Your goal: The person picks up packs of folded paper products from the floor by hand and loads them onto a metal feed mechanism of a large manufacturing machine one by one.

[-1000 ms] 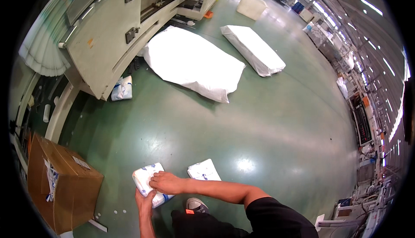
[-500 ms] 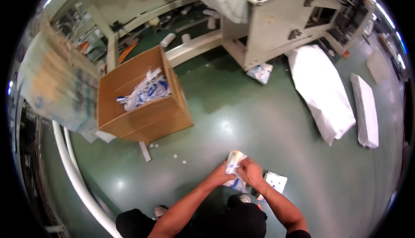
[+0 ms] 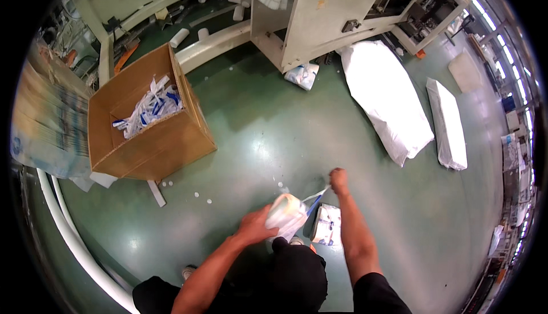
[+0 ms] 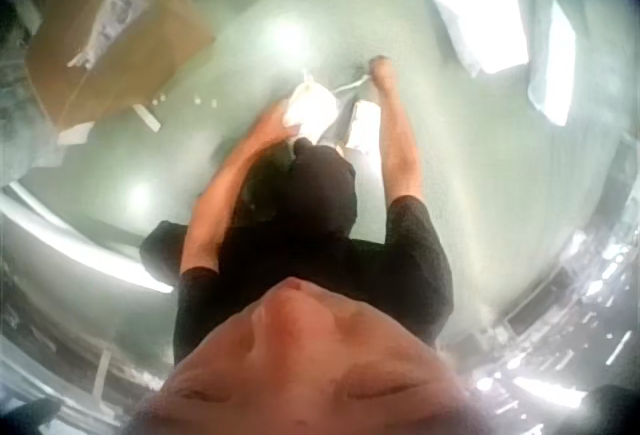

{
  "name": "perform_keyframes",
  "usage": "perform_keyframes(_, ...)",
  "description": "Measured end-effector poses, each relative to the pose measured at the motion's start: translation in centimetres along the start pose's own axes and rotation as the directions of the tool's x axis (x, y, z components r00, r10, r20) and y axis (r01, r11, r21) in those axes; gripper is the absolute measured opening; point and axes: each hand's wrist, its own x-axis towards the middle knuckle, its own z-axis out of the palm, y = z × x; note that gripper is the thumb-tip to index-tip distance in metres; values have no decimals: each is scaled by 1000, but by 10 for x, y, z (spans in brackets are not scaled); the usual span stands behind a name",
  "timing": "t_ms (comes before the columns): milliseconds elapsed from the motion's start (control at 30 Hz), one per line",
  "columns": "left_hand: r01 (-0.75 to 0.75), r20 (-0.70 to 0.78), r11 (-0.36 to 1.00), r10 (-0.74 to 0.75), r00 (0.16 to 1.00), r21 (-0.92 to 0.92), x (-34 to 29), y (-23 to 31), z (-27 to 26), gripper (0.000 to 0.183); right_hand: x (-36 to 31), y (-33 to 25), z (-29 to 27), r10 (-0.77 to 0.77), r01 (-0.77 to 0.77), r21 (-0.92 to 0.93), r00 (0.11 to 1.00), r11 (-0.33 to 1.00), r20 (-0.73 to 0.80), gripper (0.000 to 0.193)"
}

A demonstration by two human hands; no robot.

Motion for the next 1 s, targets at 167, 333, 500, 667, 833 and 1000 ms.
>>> perform_keyframes(167, -151, -196, 355, -93, 976, -923, 4, -45, -29, 68, 51, -72, -89, 76, 148, 314, 796, 938, -601, 18)
perform_keyframes(333, -154, -275, 310, -395, 876, -938, -35, -83, -54, 77, 16, -381, -63, -441, 340, 829, 888, 445, -127, 13)
perform_keyframes(500, -208, -254, 149, -471, 845, -967, -54, -82, -54, 70, -84, -593, 62, -912, 567, 786, 410, 248, -8, 19)
perform_keyframes(667, -353, -371, 116, -364, 854, -928, -63, -78, -72, 71, -119, -621, 162, -767, 686, 422, 319, 592, 557, 34)
perform_keyframes(833, -335, -346, 94, -356, 868, -938, -74, -65, -89, 77, -111, -539, 114, -854, 823, 415, 152, 388, 498, 53)
perform_keyframes(1000, -159, -180, 301, -45, 983, -940, -71, -55, -129, 76, -82, -443, 47, -212, 672, -155, 431, 724, 877, 75)
